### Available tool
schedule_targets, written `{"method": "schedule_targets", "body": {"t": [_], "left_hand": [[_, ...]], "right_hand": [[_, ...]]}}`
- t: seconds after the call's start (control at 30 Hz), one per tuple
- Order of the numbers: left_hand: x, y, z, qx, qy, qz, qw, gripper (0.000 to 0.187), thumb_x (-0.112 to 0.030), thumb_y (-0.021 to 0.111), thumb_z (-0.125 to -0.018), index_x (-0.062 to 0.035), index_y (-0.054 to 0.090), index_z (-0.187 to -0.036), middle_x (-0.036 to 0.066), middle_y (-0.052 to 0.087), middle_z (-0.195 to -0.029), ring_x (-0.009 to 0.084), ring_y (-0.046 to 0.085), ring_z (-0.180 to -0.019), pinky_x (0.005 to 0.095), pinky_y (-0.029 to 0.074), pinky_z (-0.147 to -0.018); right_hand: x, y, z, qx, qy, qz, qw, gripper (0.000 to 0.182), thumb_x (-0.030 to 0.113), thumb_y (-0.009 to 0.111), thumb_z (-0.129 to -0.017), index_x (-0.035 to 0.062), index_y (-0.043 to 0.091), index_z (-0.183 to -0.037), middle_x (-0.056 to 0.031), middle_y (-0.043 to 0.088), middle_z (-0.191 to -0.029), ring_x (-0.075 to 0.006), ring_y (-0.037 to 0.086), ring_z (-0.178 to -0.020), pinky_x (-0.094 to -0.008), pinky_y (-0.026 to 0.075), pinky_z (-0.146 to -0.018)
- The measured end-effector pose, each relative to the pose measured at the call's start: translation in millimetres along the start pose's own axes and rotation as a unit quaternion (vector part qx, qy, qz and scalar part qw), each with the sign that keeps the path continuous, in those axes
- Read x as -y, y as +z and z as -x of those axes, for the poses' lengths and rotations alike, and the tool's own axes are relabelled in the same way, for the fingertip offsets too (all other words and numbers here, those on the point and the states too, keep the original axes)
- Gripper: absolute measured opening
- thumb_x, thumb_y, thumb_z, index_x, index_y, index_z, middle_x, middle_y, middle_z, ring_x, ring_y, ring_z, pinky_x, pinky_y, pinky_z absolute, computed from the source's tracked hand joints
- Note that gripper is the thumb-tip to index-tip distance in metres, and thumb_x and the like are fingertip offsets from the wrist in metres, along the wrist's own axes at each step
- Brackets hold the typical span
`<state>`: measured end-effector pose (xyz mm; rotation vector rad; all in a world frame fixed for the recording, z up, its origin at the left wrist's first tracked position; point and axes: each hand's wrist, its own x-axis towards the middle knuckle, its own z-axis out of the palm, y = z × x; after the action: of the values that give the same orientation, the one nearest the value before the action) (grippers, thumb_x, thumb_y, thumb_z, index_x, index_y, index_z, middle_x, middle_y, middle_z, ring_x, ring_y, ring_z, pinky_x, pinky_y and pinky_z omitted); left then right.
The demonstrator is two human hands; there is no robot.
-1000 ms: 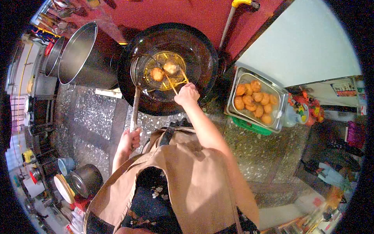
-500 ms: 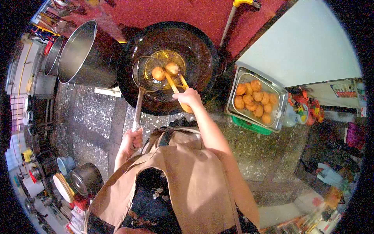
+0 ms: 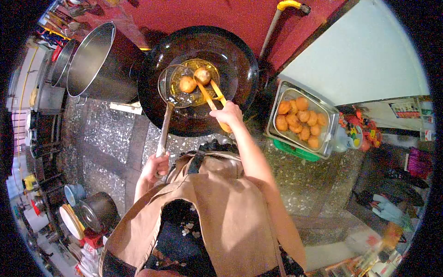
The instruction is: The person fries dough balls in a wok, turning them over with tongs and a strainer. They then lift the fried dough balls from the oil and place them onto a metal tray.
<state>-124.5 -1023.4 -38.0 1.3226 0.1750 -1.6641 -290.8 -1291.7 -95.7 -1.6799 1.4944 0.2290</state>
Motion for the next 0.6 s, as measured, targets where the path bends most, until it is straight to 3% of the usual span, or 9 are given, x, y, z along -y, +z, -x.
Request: {"method": "schedule_targets", "body": {"t": [0.07, 0.1, 0.17, 0.2, 0.27, 0.43, 0.5, 0.6], "left_hand": [[2, -13, 1, 0.016, -0.004, 0.016, 1.0, 0.005, -0.008, 0.052, -0.086, -0.0072, 0.048, -0.089, -0.007, 0.031, -0.056, 0.0019, 0.026, -0.041, 0.0181, 0.019, -0.036], [4, -20, 2, 0.031, -0.008, 0.032, 0.999, 0.006, -0.008, 0.052, -0.086, -0.0072, 0.048, -0.089, -0.007, 0.031, -0.055, 0.0022, 0.025, -0.041, 0.0182, 0.02, -0.036], [10, -26, 2, 0.041, -0.002, 0.022, 0.999, 0.009, -0.01, 0.055, -0.085, -0.0075, 0.048, -0.091, -0.007, 0.032, -0.055, 0.0027, 0.027, -0.04, 0.0186, 0.022, -0.035], [12, -25, 3, 0.02, -0.001, -0.003, 1.0, 0.009, -0.011, 0.056, -0.085, -0.0081, 0.048, -0.088, -0.006, 0.034, -0.055, 0.0028, 0.029, -0.04, 0.0188, 0.023, -0.035], [15, -21, 0, -0.003, -0.004, -0.03, 1.0, 0.013, -0.015, 0.058, -0.085, -0.0095, 0.047, -0.079, -0.004, 0.039, -0.055, 0.0043, 0.034, -0.04, 0.0202, 0.028, -0.036], [21, -3, -20, -0.001, 0.029, -0.067, 0.997, 0.019, -0.018, 0.061, -0.083, -0.009, 0.046, -0.075, -0.003, 0.04, -0.052, 0.0075, 0.037, -0.04, 0.0225, 0.032, -0.037], [23, -3, -27, -0.004, 0.037, -0.072, 0.997, 0.019, -0.018, 0.061, -0.083, -0.0085, 0.045, -0.076, -0.003, 0.039, -0.053, 0.0077, 0.037, -0.04, 0.0225, 0.032, -0.037], [23, -5, -33, 0.019, 0.035, -0.04, 0.998, 0.019, -0.017, 0.061, -0.083, -0.0078, 0.045, -0.08, -0.003, 0.04, -0.054, 0.0075, 0.037, -0.04, 0.0226, 0.033, -0.037]], "right_hand": [[-13, -2, -12, 0.01, -0.033, -0.011, 0.999, 0.07, 0.045, 0.074, -0.055, -0.0031, 0.058, -0.103, -0.0201, 0.061, -0.102, -0.0296, 0.06, -0.095, -0.0349, 0.047, -0.082], [-15, -6, -12, 0.018, -0.042, -0.043, 0.998, 0.057, 0.041, 0.073, -0.06, -0.0008, 0.063, -0.097, -0.016, 0.065, -0.091, -0.0239, 0.062, -0.085, -0.0315, 0.046, -0.076], [-21, -17, -12, 0.085, -0.045, -0.131, 0.987, 0.052, 0.039, 0.074, -0.06, -0.0004, 0.064, -0.093, -0.0111, 0.065, -0.085, -0.0184, 0.061, -0.077, -0.0282, 0.045, -0.071], [-21, -15, -12, 0.075, -0.041, -0.149, 0.985, 0.049, 0.035, 0.074, -0.063, -0.0002, 0.064, -0.096, -0.0072, 0.064, -0.085, -0.0143, 0.059, -0.075, -0.026, 0.044, -0.068], [-24, -14, -7, 0.077, -0.044, -0.185, 0.979, 0.047, 0.033, 0.073, -0.064, 0.0, 0.064, -0.097, -0.0064, 0.064, -0.085, -0.0138, 0.058, -0.075, -0.0257, 0.044, -0.069], [-15, -2, 23, 0.099, -0.04, -0.319, 0.942, 0.046, 0.034, 0.075, -0.064, 0.0004, 0.064, -0.094, -0.0057, 0.064, -0.081, -0.0144, 0.06, -0.072, -0.0258, 0.045, -0.066], [-16, 7, 25, 0.155, 0.021, -0.394, 0.906, 0.038, 0.035, 0.073, -0.068, 0.0029, 0.06, -0.083, -0.0057, 0.06, -0.071, -0.0146, 0.057, -0.057, -0.0264, 0.046, -0.051], [-13, 19, 33, 0.248, 0.068, -0.505, 0.824, 0.046, 0.035, 0.062, -0.077, 0.0028, 0.05, -0.107, -0.0115, 0.055, -0.08, -0.0165, 0.054, -0.053, -0.0275, 0.047, -0.042]]}}
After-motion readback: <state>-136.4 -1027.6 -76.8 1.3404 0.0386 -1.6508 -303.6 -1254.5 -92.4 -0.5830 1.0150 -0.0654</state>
